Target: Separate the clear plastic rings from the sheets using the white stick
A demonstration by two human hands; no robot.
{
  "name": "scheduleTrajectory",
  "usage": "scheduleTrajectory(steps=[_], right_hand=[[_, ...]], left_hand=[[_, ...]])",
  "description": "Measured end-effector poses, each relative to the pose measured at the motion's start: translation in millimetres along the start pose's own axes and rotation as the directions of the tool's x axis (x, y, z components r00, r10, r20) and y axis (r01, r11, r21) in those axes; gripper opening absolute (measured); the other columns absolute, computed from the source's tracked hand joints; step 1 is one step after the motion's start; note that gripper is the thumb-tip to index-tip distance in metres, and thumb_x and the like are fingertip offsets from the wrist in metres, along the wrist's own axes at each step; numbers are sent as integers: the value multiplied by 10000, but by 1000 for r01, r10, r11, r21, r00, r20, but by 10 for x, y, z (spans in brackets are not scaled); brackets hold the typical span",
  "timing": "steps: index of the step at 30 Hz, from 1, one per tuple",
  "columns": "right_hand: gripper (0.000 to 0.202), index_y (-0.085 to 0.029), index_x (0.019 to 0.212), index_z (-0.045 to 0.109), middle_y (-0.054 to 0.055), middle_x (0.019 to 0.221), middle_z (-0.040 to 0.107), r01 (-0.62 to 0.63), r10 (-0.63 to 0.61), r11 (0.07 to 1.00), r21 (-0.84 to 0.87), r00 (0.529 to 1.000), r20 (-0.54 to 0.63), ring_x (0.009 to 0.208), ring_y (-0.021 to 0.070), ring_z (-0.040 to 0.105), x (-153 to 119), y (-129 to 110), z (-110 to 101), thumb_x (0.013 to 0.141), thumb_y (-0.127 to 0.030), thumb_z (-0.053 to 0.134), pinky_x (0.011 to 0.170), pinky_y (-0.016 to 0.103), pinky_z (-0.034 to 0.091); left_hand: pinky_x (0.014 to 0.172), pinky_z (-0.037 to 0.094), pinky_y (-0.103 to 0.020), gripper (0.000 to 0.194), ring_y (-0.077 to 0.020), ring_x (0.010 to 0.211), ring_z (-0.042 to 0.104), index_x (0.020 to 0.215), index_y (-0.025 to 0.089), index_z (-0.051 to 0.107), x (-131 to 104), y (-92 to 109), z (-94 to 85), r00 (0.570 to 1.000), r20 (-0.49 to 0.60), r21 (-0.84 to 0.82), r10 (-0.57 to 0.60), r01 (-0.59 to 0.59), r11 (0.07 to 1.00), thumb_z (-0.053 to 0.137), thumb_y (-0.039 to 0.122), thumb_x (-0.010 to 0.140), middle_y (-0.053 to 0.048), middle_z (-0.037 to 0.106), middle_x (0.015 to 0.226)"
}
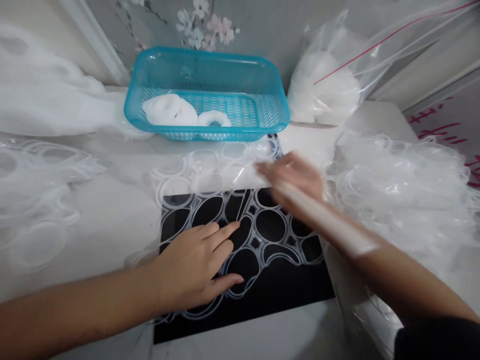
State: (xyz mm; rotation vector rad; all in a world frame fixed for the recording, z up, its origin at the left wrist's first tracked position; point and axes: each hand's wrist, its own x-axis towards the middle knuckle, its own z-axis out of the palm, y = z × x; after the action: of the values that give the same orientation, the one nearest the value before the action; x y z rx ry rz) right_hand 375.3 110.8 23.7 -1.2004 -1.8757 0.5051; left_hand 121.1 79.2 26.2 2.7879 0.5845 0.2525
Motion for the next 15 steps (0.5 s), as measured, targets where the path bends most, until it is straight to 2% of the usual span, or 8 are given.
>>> scheduleTrajectory(steps=[1, 3, 4, 5, 7, 8, 11, 15], right_hand=[[148, -292, 977, 697, 31, 1030, 708, -9, 9, 1000, 1, 979, -206, 909, 214, 661, 56, 7, -69, 961, -228, 565, 828, 397, 539], [118, -270, 1001, 665, 27, 1014, 690, -20, 36, 999, 36, 834, -551, 936, 201, 683, 67, -9, -187, 971, -214, 566, 854, 396, 537], [85, -257, 976, 662, 23, 976, 693, -35, 66, 998, 62, 777, -626, 931, 200, 697, 17, -28, -227, 958, -210, 593, 839, 385, 545], [58, -247, 941, 668, 20, 936, 703, -68, 110, 994, 90, 777, -620, 917, 201, 709, -64, -50, -251, 940, -209, 624, 815, 374, 553], [53, -241, 888, 695, 22, 888, 733, -190, 225, 974, 126, 889, -399, 866, 199, 720, -273, -90, -254, 918, -222, 656, 749, 350, 560], [59, -244, 886, 713, 28, 889, 750, -249, 274, 961, 123, 925, -263, 834, 195, 718, -374, -105, -236, 914, -235, 662, 703, 339, 554], [86, -251, 936, 740, 44, 941, 778, -294, 299, 946, 132, 954, -12, 803, 194, 707, -534, -133, -134, 914, -264, 658, 630, 333, 524], [83, -243, 918, 736, 38, 986, 776, -266, 242, 936, 231, 962, 124, 918, 202, 712, -453, -132, -1, 909, -247, 654, 813, 373, 541]], left_hand=[[751, 530, -403, 403, -273, 931, 644, 933, 122, 665, -6, 0, -2, 1000, 2, -4, -2, 2, 1000, 502, 486, 986, -174, 644, 1307], [745, 524, -400, 400, -258, 914, 639, 906, 131, 671, -12, -3, -7, 1000, -2, -1, -10, 10, 1000, 462, 455, 1012, -162, 652, 1298], [738, 521, -398, 408, -250, 890, 636, 887, 134, 673, -9, -4, -9, 1000, -5, 3, -10, 10, 1000, 446, 445, 1022, -159, 663, 1281], [730, 517, -398, 420, -243, 865, 633, 868, 135, 674, -1, -3, -12, 1000, -8, 12, -5, 5, 1000, 431, 436, 1029, -157, 672, 1262], [720, 509, -401, 442, -242, 844, 632, 846, 133, 675, 30, 8, -23, 1000, -7, 43, 8, -8, 999, 403, 422, 1040, -159, 685, 1232], [714, 505, -401, 447, -245, 837, 633, 845, 132, 676, 53, 19, -31, 1000, -6, 65, 17, -17, 998, 391, 413, 1045, -160, 693, 1212], [677, 487, -394, 443, -257, 821, 633, 868, 123, 676, 141, 51, -67, 999, -2, 139, 46, -45, 989, 386, 406, 1046, -160, 718, 1122], [672, 479, -370, 358, -251, 805, 624, 950, 108, 671, 274, 7, -89, 999, -23, 201, 35, -29, 979, 440, 369, 1029, -130, 724, 969]])
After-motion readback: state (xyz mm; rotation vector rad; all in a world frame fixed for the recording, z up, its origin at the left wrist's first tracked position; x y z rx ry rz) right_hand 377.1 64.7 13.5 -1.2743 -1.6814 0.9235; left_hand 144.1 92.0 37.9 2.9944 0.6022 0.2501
